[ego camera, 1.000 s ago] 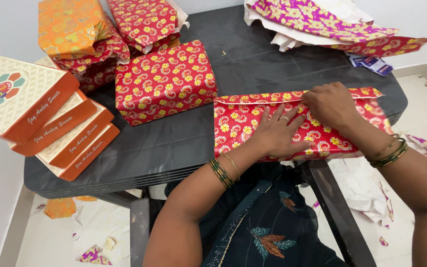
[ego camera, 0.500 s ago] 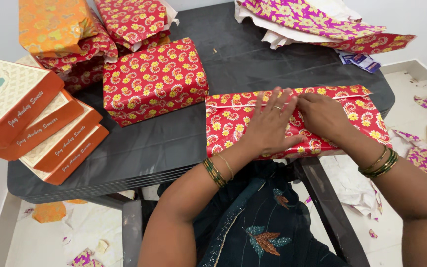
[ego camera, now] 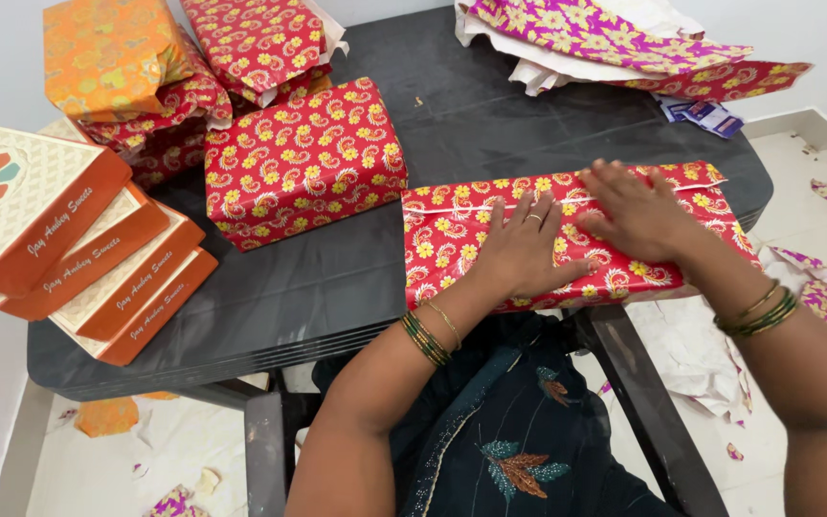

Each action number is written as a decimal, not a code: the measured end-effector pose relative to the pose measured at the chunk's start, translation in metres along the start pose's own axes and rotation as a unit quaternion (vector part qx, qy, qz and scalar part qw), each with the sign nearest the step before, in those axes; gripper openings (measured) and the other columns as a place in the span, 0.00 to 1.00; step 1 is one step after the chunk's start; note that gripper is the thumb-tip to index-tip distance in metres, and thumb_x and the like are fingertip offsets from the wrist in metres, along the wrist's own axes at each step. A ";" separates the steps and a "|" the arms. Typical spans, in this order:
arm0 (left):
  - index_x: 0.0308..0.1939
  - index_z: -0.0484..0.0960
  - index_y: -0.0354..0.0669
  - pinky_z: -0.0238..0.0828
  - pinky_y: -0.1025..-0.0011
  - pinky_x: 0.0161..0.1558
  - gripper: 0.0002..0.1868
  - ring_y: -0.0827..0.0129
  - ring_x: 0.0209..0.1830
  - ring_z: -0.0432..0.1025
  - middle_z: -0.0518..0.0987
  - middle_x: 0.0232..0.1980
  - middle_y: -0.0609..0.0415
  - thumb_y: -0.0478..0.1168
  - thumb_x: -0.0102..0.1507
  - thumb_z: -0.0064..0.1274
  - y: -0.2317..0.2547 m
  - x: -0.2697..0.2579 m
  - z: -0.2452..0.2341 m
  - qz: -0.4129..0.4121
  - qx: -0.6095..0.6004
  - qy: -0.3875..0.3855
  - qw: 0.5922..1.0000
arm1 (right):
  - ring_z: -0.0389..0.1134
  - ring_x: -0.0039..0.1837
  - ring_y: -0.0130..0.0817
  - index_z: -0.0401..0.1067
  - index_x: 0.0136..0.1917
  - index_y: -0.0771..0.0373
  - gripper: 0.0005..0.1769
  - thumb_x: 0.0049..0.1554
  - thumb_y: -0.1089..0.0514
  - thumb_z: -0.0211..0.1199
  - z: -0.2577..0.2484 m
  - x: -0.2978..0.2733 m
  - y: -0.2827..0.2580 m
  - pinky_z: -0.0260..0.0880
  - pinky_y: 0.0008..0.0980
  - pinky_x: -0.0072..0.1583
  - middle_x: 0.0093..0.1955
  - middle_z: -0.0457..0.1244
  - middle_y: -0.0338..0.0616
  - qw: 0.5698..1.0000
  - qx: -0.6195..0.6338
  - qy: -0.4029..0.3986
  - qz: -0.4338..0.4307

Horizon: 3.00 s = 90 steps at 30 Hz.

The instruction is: The person wraps a rectangular box with red floral wrapping paper, folding the edges and smoothing the surface. They then place the wrapped box on the table and begin wrapping a second box in the same manner.

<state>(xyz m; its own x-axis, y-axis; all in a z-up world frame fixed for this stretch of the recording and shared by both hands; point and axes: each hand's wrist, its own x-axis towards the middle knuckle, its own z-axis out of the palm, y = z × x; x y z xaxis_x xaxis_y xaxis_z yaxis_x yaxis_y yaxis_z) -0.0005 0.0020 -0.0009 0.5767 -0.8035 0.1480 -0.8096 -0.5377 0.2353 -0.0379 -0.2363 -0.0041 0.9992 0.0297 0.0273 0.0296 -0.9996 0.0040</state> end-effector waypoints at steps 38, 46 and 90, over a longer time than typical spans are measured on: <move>0.76 0.48 0.90 0.25 0.26 0.71 0.70 0.51 0.85 0.32 0.45 0.84 0.65 0.48 0.39 0.79 -0.068 0.035 -0.076 0.030 0.184 -0.191 0.964 | 0.60 0.73 0.54 0.63 0.77 0.51 0.44 0.63 0.24 0.34 -0.041 0.014 0.005 0.59 0.49 0.72 0.74 0.59 0.56 0.985 0.116 -0.083 0.099; 0.73 0.57 0.94 0.41 0.29 0.71 0.37 0.59 0.74 0.59 0.64 0.76 0.60 0.46 0.66 0.51 -0.106 0.018 -0.060 0.053 0.223 -0.044 0.972 | 0.75 0.54 0.52 0.79 0.60 0.60 0.35 0.63 0.30 0.49 -0.047 0.016 -0.004 0.74 0.45 0.55 0.53 0.73 0.56 0.980 0.160 -0.086 0.085; 0.62 0.82 0.51 0.40 0.32 0.78 0.27 0.60 0.74 0.66 0.77 0.69 0.53 0.59 0.65 0.51 -0.054 -0.003 -0.070 -0.050 -0.020 -0.168 0.984 | 0.64 0.57 0.51 0.76 0.50 0.61 0.08 0.64 0.54 0.65 0.011 -0.021 -0.088 0.66 0.43 0.56 0.53 0.66 0.45 0.935 0.083 0.343 0.041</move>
<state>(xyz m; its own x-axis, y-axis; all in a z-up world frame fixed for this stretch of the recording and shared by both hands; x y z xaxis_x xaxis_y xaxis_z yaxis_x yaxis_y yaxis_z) 0.0489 0.0512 0.0535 0.5787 -0.7899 -0.2027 -0.7416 -0.6131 0.2721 -0.0614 -0.1495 -0.0160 0.7472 -0.1090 0.6556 0.0150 -0.9834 -0.1806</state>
